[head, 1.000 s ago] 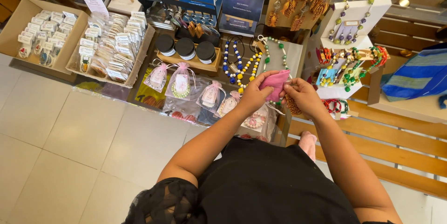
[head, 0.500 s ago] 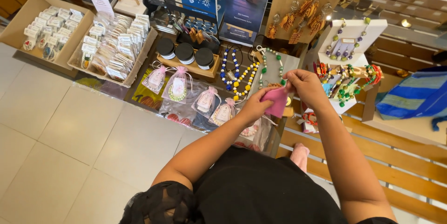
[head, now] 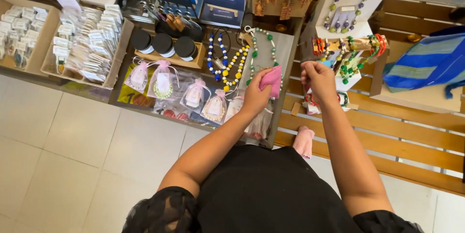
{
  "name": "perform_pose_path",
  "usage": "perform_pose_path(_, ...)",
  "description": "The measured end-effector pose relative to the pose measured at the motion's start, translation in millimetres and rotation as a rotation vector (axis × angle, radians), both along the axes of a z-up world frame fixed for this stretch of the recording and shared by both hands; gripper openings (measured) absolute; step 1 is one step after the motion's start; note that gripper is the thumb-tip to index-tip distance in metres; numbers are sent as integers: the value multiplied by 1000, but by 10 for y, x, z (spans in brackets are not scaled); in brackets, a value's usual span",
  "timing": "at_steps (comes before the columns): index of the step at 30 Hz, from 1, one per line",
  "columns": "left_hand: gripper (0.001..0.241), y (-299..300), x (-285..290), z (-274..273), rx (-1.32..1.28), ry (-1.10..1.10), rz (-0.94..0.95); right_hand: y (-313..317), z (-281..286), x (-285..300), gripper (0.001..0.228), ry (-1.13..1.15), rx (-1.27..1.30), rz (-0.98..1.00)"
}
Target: Cleaning and dusting various souvenir items like necklaces and keychains on a display table.
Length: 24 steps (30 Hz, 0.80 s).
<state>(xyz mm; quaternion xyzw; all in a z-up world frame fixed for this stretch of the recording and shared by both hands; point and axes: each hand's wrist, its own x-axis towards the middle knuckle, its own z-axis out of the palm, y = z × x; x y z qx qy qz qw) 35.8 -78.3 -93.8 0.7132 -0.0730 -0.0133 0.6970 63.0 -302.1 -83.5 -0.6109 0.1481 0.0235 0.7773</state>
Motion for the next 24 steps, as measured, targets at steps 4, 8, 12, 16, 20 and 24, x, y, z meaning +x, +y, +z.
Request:
perform_pose_path(4, 49, -3, 68, 137, 8, 85, 26, 15, -77, -50, 19, 38, -3, 46)
perform_pose_path(8, 49, 128, 192, 166, -6, 91, 140, 150, -71, -37, 20, -21, -57, 118)
perform_pose_path(12, 45, 259, 218, 178, 71, -19, 257, 424, -44, -9, 22, 46, -272, 163)
perform_pose_path(16, 44, 322, 202, 188, 42, -24, 290, 496, -321, 81, 23, -122, -600, 195)
perform_pose_path(20, 45, 351, 150, 256, 57, 18, 311, 619, -410, 193, 23, -298, -875, 214)
perform_pose_path(24, 46, 399, 91, 325, 116, 60, 356, 803, -420, 339, 23, -380, -1108, 259)
